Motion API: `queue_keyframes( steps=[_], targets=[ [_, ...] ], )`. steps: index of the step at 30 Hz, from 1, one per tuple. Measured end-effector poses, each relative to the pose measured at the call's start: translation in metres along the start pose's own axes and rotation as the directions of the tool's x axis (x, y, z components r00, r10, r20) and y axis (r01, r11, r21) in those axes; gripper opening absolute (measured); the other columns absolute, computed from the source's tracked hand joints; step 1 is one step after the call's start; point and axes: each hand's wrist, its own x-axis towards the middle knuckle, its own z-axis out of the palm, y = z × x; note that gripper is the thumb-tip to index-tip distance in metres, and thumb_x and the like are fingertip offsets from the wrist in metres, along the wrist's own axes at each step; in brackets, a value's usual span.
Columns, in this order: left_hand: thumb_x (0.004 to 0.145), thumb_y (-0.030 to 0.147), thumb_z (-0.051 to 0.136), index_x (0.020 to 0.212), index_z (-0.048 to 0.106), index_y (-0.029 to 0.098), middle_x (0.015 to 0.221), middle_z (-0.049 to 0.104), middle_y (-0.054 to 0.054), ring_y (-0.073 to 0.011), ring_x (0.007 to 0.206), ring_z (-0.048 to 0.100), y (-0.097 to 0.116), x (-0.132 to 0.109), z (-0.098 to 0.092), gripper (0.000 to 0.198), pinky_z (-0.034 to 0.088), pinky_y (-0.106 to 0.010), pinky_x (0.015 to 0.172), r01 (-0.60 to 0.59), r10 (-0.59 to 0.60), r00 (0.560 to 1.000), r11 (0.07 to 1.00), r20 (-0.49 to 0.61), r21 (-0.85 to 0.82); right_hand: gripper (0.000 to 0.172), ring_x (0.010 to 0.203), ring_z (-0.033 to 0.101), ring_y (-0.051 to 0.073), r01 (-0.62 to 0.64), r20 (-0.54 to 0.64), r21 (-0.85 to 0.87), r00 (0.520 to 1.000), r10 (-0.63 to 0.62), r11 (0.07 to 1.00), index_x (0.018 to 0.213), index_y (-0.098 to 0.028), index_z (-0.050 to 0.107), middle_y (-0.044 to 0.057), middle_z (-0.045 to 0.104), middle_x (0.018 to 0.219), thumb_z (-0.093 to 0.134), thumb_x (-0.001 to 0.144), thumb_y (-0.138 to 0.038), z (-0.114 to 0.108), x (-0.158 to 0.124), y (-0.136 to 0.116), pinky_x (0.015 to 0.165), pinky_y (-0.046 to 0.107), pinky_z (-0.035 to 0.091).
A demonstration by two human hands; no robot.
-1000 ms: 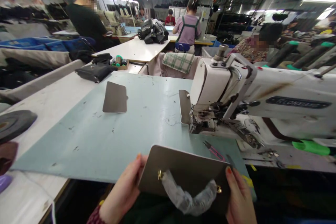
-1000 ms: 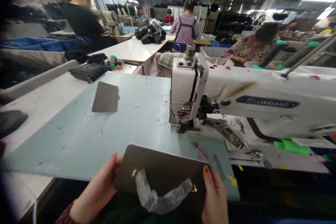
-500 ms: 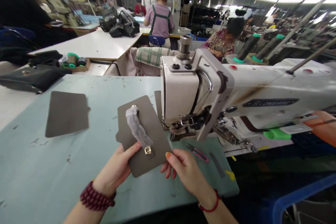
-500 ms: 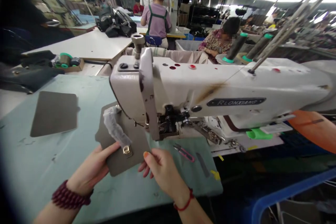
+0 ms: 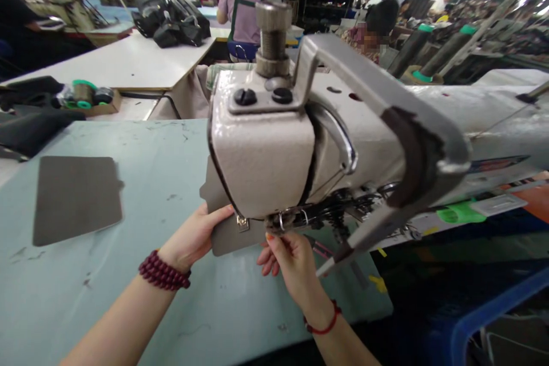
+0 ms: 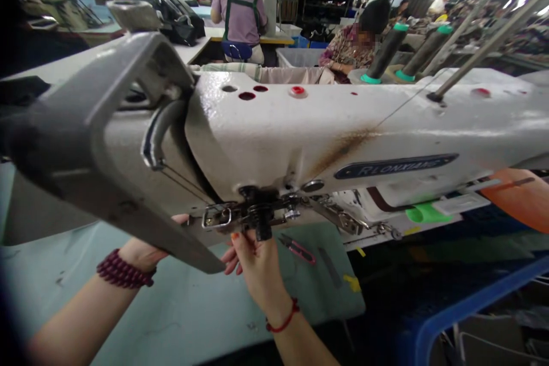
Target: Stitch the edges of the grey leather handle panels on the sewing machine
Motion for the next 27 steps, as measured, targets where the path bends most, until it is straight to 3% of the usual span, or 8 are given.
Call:
queue_keyframes(
  steps=[6, 9, 12, 14, 18, 25, 27],
  targets=[
    [0.060, 0.025, 0.081, 0.092, 0.072, 0.016, 0.070, 0.074, -0.006, -0.0251, 0.063, 0.070, -0.016, 0.009, -0.016, 0.034, 0.059, -0.034, 0.059, 0.126, -0.123, 0.992, 0.990, 0.036, -0.071, 0.053, 0.043, 0.061, 0.010, 0.030, -0.058, -0.068, 0.998, -0.034, 0.997, 0.062, -0.013, 0.063, 0.005, 0.067, 0.054, 0.050, 0.093, -0.054, 0.006, -0.005, -0.007, 0.042, 0.016, 0.040],
    [0.067, 0.031, 0.079, 0.096, 0.072, 0.014, 0.081, 0.075, -0.011, -0.0251, 0.070, 0.070, -0.025, 0.011, -0.033, 0.034, 0.058, -0.032, 0.061, 0.148, -0.146, 0.976, 0.989, 0.164, 0.006, 0.052, 0.043, 0.060, 0.009, 0.037, -0.098, -0.050, 0.994, -0.042, 0.998, 0.062, -0.013, 0.062, 0.005, 0.067, 0.054, 0.050, 0.094, -0.051, 0.009, -0.007, -0.009, 0.043, 0.015, 0.041],
    [0.071, 0.033, 0.079, 0.083, 0.073, 0.013, 0.072, 0.072, -0.010, -0.0184, 0.058, 0.064, -0.026, 0.007, -0.043, 0.024, 0.050, -0.022, 0.048, 0.090, -0.168, 0.929, 0.967, 0.329, 0.238, 0.045, 0.047, 0.062, 0.010, 0.010, -0.080, 0.019, 0.997, -0.008, 1.000, 0.068, -0.012, 0.064, 0.006, 0.070, 0.062, 0.054, 0.091, -0.049, 0.013, -0.009, -0.009, 0.042, 0.015, 0.043],
    [0.073, 0.034, 0.078, 0.072, 0.070, 0.013, 0.064, 0.067, -0.007, -0.0136, 0.050, 0.055, -0.024, 0.003, -0.043, 0.022, 0.044, -0.020, 0.043, 0.046, -0.181, 0.908, 0.940, 0.377, 0.339, 0.043, 0.049, 0.063, 0.011, -0.018, -0.039, 0.059, 0.999, 0.020, 0.998, 0.072, -0.012, 0.065, 0.007, 0.072, 0.067, 0.054, 0.091, -0.048, 0.016, -0.009, -0.008, 0.042, 0.015, 0.043],
    [0.077, 0.033, 0.074, 0.071, 0.067, 0.014, 0.063, 0.061, -0.003, -0.0122, 0.052, 0.049, -0.020, -0.001, -0.038, 0.021, 0.043, -0.022, 0.049, -0.048, -0.120, 0.894, 0.932, 0.432, 0.359, 0.047, 0.048, 0.062, 0.010, -0.019, -0.058, 0.086, 0.998, 0.024, 0.996, 0.068, -0.011, 0.066, 0.008, 0.072, 0.067, 0.051, 0.092, -0.049, 0.021, -0.009, -0.004, 0.041, 0.014, 0.042],
    [0.079, 0.031, 0.070, 0.062, 0.066, 0.016, 0.055, 0.057, -0.002, -0.0134, 0.054, 0.047, -0.016, -0.002, -0.033, 0.023, 0.043, -0.023, 0.054, -0.098, -0.108, 0.884, 0.909, 0.455, 0.405, 0.049, 0.047, 0.063, 0.011, -0.005, -0.103, 0.102, 0.995, 0.015, 0.995, 0.066, -0.012, 0.066, 0.008, 0.071, 0.063, 0.052, 0.091, -0.052, 0.025, -0.007, -0.001, 0.042, 0.015, 0.041],
    [0.069, 0.026, 0.078, 0.057, 0.067, 0.015, 0.053, 0.058, -0.002, -0.0141, 0.052, 0.048, -0.016, -0.001, -0.031, 0.020, 0.042, -0.023, 0.051, -0.045, -0.077, 0.932, 0.945, 0.355, 0.324, 0.048, 0.046, 0.062, 0.011, -0.008, -0.109, 0.114, 0.994, 0.021, 0.993, 0.067, -0.012, 0.064, 0.007, 0.071, 0.061, 0.052, 0.091, -0.052, 0.027, -0.006, -0.001, 0.042, 0.015, 0.041]
  ],
)
